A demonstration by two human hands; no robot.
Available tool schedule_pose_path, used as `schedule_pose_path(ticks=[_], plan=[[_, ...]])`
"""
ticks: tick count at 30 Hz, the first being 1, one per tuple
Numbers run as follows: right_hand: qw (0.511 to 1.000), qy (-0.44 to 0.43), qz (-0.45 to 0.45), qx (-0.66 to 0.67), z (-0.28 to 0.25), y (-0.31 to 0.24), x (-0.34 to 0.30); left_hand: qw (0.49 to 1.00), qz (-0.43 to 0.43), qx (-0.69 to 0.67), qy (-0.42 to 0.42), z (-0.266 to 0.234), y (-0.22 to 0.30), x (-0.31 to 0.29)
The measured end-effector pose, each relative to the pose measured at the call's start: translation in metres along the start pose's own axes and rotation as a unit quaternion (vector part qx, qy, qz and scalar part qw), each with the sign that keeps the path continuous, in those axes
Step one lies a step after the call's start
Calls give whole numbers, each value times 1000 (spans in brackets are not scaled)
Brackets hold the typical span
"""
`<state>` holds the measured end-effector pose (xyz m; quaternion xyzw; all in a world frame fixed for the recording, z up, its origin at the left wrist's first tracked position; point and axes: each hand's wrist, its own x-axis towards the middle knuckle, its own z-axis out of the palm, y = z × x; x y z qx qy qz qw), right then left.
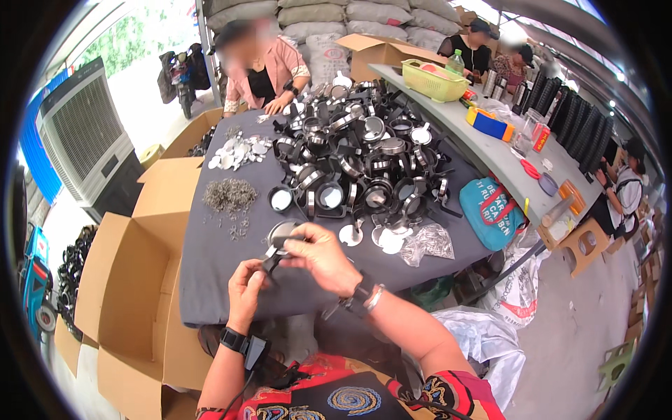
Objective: Assembling flashlight head components by inserting lenses and sealing rings into the housings.
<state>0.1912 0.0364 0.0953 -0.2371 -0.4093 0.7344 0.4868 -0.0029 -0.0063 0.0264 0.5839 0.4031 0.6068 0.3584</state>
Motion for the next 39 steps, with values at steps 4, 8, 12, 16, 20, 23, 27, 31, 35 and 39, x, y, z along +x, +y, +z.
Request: schedule_pose_path(ticks=[4,8,12,16,20,23,27,31,35,39], plan=[[979,84,-148,-116,-29,-79,32,991,-122,5,52,-14,-24,-4],[930,159,-303,-135,-54,-175,67,989,-132,-4,58,-14,-21,-5],[907,190,-367,-83,-120,-224,98,990,-129,9,48,-11,-25,-3],[914,271,-261,-151,-165,-186,88,993,-109,19,44,-10,-36,0],[920,243,-233,-199,-114,-117,45,991,-131,14,36,-1,-28,8],[943,120,-156,-268,-37,-49,28,986,-155,10,62,-30,-28,-3],[931,79,-99,-341,-19,17,1,971,-228,-13,65,-52,2,-13],[945,177,-99,-256,-60,49,-13,972,-185,70,128,-132,17,-25],[970,83,-65,-219,-73,78,-10,840,-293,388,243,-254,76,-141],[967,60,-81,-233,-68,79,-7,487,-511,671,228,-342,113,-320]])
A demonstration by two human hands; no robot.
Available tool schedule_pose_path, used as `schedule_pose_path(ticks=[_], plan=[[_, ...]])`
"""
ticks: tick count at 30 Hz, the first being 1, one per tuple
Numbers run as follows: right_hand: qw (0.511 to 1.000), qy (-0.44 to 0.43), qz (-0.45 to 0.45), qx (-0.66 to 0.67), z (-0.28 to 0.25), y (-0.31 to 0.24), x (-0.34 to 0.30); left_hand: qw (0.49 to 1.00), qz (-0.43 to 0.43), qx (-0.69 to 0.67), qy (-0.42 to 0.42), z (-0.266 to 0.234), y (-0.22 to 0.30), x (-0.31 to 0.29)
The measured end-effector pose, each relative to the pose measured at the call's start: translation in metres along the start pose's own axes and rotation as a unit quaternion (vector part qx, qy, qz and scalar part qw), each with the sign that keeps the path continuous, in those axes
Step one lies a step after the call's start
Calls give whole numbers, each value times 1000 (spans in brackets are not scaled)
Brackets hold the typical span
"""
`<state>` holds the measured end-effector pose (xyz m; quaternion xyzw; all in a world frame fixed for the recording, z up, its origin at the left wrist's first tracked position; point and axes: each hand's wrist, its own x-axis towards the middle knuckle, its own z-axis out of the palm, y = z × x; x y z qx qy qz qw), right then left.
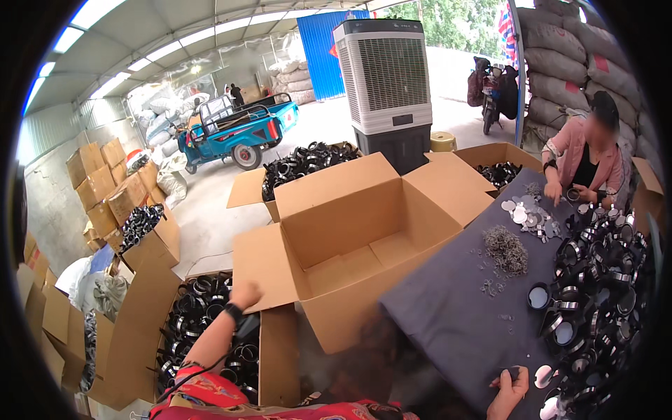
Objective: Assembling flashlight head components by inserting lenses and sealing rings into the housings.
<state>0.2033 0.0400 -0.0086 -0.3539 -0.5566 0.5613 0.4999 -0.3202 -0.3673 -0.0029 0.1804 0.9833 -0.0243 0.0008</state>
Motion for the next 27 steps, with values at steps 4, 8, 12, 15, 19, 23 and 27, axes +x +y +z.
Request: schedule_pose_path(ticks=[4,8,12,15,19,23,27], plan=[[990,-32,72,-121,-11,-18,-3,978,-107,-12,-176,27,-68,-72],[998,22,3,-61,2,-6,-2,918,-65,-143,-364,122,-93,-124],[999,-21,9,-44,10,-9,4,867,128,-361,-319,284,-145,-173],[998,4,8,-56,3,-7,-4,784,-128,-572,-205,269,-85,-159],[998,5,13,-62,-2,-2,-2,825,-179,-470,-259,218,-75,-131],[999,-14,17,-48,4,0,3,933,204,37,-294,247,-114,-114],[998,8,0,-67,2,1,0,935,251,72,-241,226,-99,-104]])
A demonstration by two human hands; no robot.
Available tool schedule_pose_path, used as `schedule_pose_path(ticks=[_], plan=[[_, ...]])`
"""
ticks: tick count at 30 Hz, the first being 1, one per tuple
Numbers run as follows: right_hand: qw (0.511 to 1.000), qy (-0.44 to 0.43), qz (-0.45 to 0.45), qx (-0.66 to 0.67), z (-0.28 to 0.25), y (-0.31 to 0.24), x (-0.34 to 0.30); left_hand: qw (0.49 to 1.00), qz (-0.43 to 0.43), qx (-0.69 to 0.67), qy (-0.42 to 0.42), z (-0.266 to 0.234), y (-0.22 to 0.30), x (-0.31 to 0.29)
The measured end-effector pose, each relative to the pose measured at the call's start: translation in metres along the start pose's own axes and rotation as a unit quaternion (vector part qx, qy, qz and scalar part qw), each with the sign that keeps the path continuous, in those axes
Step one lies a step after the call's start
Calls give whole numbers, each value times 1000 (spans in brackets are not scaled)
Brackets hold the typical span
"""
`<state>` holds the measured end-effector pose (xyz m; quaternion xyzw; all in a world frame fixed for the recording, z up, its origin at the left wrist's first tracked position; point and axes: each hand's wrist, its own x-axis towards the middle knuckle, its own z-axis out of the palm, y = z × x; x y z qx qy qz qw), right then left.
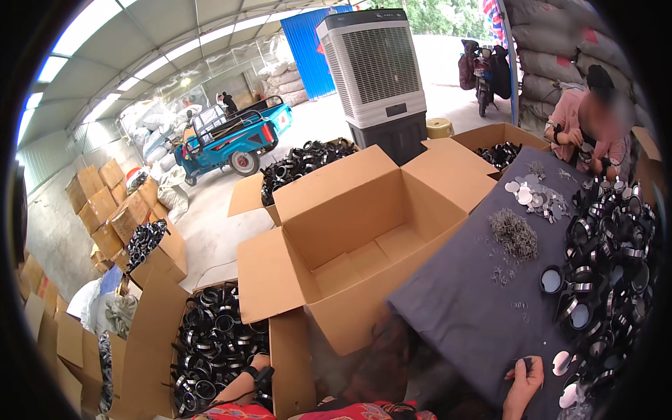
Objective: Assembling flashlight head components by inserting lenses and sealing rings into the housings.
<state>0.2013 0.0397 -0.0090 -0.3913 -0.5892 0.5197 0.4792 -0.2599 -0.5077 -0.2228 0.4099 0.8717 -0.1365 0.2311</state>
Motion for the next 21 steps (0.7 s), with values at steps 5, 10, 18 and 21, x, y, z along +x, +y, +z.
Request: schedule_pose_path(ticks=[5,10,18,21], plan=[[999,31,16,2,0,0,0,1000,-12,-11,-6,-26,-22,-20],[1000,7,-2,-8,5,-7,2,958,-276,-10,72,-39,-81,-65],[999,20,-34,-25,-6,1,-3,628,-172,-491,579,-280,24,-24],[1000,13,-12,13,8,-21,-10,616,0,-678,401,-356,122,23]])
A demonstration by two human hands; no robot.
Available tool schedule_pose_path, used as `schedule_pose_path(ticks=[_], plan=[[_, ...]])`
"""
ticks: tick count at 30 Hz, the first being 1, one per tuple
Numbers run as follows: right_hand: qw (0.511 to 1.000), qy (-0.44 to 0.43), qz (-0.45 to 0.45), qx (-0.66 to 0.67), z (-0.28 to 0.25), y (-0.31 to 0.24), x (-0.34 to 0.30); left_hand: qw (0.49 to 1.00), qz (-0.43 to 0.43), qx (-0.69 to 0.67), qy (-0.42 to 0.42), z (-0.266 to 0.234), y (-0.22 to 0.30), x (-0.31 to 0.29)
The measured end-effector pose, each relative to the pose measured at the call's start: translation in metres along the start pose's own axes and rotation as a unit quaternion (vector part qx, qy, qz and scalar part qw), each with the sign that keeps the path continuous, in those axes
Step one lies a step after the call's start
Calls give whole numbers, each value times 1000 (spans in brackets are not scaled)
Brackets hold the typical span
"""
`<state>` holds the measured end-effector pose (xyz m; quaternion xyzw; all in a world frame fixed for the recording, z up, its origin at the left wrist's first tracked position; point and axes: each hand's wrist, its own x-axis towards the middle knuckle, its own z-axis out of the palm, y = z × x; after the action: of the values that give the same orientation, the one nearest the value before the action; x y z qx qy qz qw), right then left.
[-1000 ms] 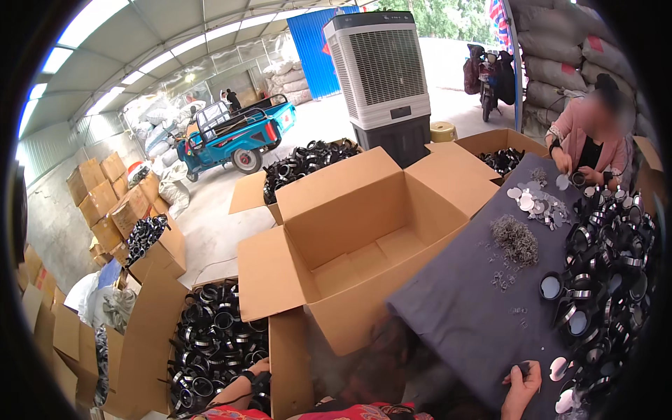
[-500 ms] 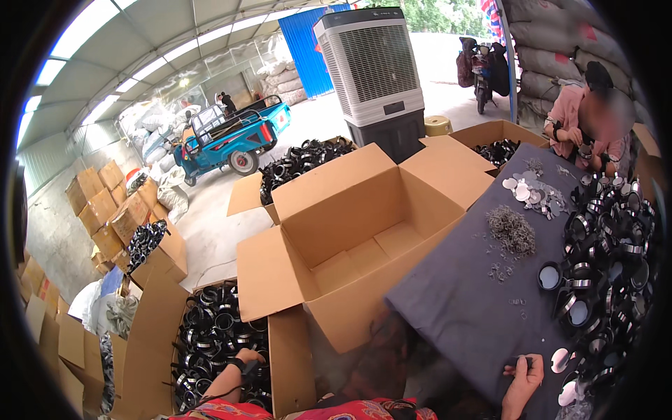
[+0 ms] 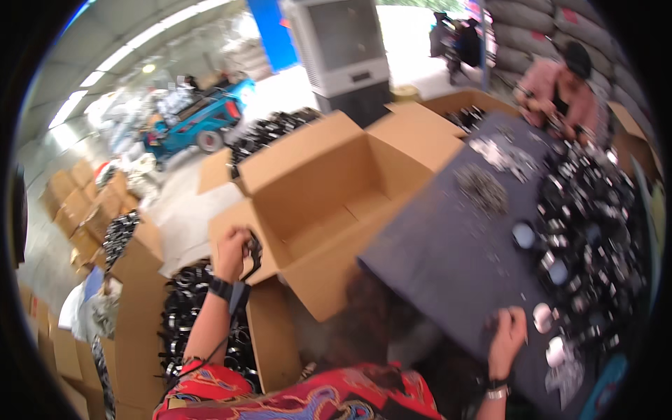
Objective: Assembling flashlight head components by inserting lenses and sealing rings into the housings.
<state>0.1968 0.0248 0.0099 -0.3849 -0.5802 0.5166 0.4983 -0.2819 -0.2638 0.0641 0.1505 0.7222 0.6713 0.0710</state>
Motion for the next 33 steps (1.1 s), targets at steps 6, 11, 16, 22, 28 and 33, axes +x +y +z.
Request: schedule_pose_path(ticks=[6,11,16,22,28,33], plan=[[994,-89,-56,15,28,-26,3,893,-86,-311,-313,192,64,-61],[980,-184,-36,-68,57,-54,-13,792,-195,-342,-466,285,47,-118],[972,-231,30,-39,58,-26,-19,798,-239,-315,-454,309,20,-156],[974,-198,35,-107,54,-24,-14,817,-135,-215,-518,307,12,-185],[966,-201,18,-164,51,-8,-7,819,-40,-148,-552,322,-8,-188],[949,-215,37,-227,34,-22,4,834,5,-156,-529,324,-13,-191]])
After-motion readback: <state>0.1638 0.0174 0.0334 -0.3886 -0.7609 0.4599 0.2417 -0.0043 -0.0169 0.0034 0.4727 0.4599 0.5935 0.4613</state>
